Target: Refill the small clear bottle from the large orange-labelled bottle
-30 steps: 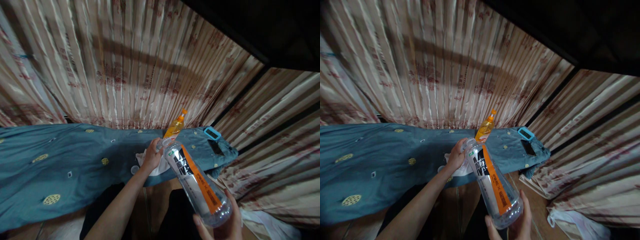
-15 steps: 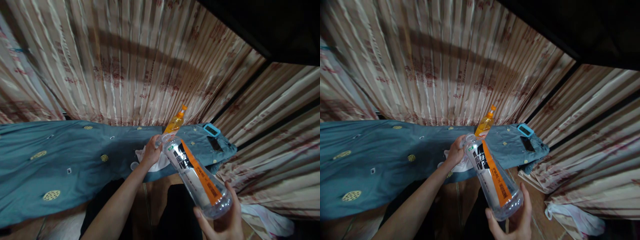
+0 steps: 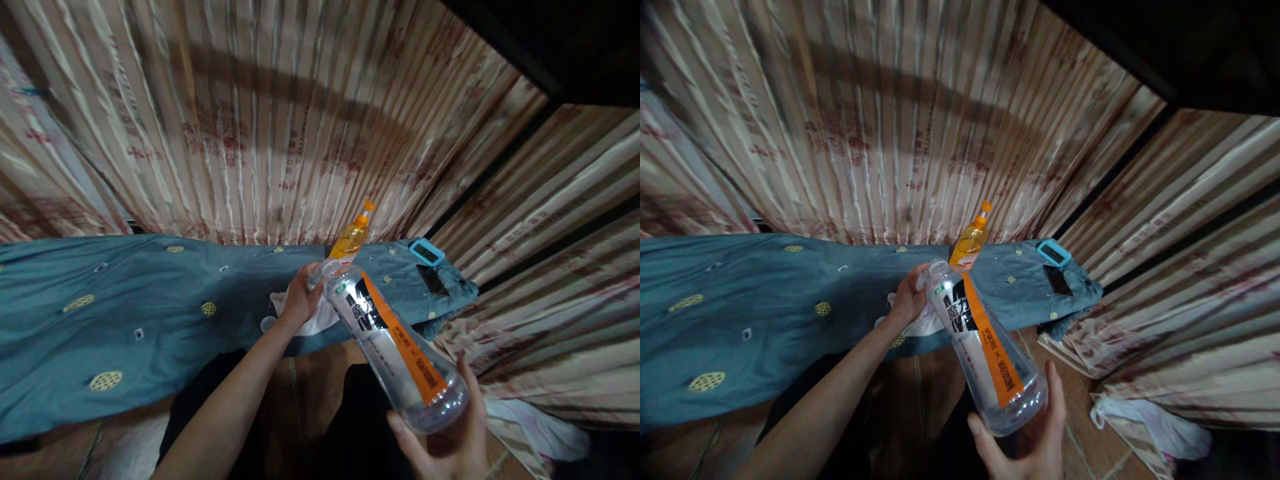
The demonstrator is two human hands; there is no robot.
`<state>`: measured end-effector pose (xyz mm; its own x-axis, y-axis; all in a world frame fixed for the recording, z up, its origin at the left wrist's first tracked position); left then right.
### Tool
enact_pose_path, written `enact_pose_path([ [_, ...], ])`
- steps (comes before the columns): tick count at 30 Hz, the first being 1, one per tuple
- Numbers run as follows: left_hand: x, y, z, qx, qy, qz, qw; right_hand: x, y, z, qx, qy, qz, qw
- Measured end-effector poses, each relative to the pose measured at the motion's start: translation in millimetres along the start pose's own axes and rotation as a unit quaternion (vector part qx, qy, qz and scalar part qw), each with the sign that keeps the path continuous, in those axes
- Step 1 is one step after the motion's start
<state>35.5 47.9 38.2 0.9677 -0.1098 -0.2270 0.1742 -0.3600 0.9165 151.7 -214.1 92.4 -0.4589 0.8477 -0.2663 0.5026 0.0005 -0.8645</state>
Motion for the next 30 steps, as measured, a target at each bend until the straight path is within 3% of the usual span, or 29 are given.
enact_pose_path([
  [6, -0.4, -1, 1, 0.023, 0.002, 0.013, 1.0, -1, 5, 2, 0.013, -0.004, -0.006, 1.0],
  [15, -2.9, 5, 3, 0.036, 0.005, 0.012, 0.999, -4, 0, -4, -0.085, -0.016, 0.034, 0.996],
  [26, -1.3, 2, 2, 0.025, 0.011, 0.007, 1.0, -7, 3, -6, -0.112, -0.026, 0.047, 0.992],
  [30, -1.3, 2, 2, 0.028, 0.007, -0.002, 1.0, -10, 6, -9, -0.209, -0.035, 0.072, 0.975],
])
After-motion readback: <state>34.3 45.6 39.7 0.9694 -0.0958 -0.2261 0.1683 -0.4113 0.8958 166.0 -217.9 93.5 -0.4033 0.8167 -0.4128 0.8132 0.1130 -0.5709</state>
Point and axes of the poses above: each hand's wrist, its own z-axis away from the middle knuckle, its own x-axis out of the palm, y = z × x, the point moved 5 cm from there along -z, towards the middle knuckle, and after that the axes turned 8 degrees about -x, right-handed, at the moved point
